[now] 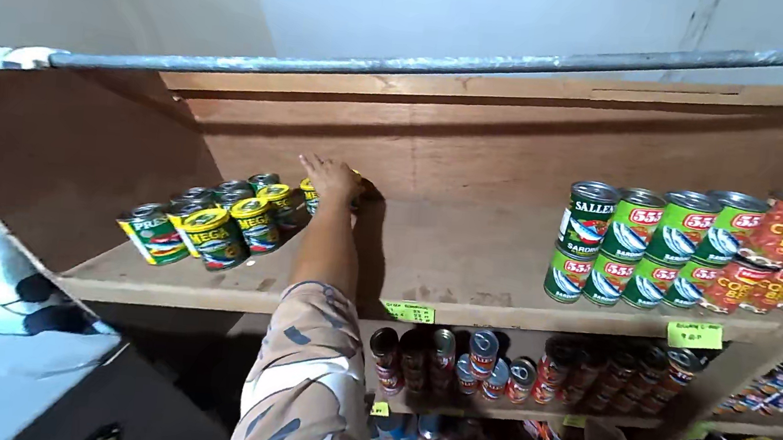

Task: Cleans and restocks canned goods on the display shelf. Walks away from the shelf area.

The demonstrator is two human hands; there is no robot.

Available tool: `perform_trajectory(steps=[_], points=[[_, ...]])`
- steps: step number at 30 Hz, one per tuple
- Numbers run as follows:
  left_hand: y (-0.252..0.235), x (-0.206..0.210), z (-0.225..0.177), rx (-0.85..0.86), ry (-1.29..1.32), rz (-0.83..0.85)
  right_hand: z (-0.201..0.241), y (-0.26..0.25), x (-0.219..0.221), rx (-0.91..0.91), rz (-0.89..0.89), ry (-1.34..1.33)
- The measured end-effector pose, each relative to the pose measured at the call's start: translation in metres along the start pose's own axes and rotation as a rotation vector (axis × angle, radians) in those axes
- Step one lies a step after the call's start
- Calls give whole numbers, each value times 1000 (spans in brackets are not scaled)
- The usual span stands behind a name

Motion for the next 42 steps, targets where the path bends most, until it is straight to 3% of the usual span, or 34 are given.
perform_trajectory(steps=[3, 6, 9, 12, 15, 18, 22, 26, 28, 30, 33, 35, 36, 38, 40, 42], points=[[28, -37, -7, 8, 317, -69, 3, -8, 6, -39, 72, 46], [84, -84, -10, 166, 860, -210, 14, -9, 15, -94, 104, 76], [189, -109, -21, 388, 1311, -416, 34, -6, 26, -181, 128, 3], [309, -89, -53, 426, 1493, -425, 58, -3, 30, -343, 147, -58], [380, -58, -96, 501, 1440, -433, 97, 5, 38, -793, 207, -2], [405, -44, -125, 562, 1354, -428, 135, 17, 67, -1167, 234, 305], [412, -35, -141, 513, 1273, -439, 135, 19, 124, -1184, 145, 759], [413, -18, -148, 457, 1239, -398, 106, 20, 137, -1344, 173, 775], [411, -1, -150, 405, 1407, -163, 102, 13, 123, -1288, 342, 714], [408, 26, -151, 205, 1751, 207, 106, -4, 89, -1073, 416, 572], [420, 44, -161, -128, 2233, 589, 112, -21, 56, -925, 168, 334], [438, 38, -176, -278, 2433, 738, 97, -19, 72, -821, 184, 188], [443, 36, -183, -277, 2507, 720, 84, -18, 86, -738, 190, 85], [448, 36, -184, -144, 2488, 500, 54, -20, 103, -486, 84, -242], [449, 31, -173, 70, 2202, 148, 32, -19, 112, -207, -23, -530], [451, 23, -160, 246, 2012, -103, 21, -15, 113, -69, -15, -613]])
Point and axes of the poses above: each hand's wrist, its own y-axis away from the middle knuckle, its own x-axis out of the palm, z = x × y, the point moved 7 cm from there along -y, towards the middle knuckle, and after that the axes turned 14 degrees about -y, right-handed, at the moved point
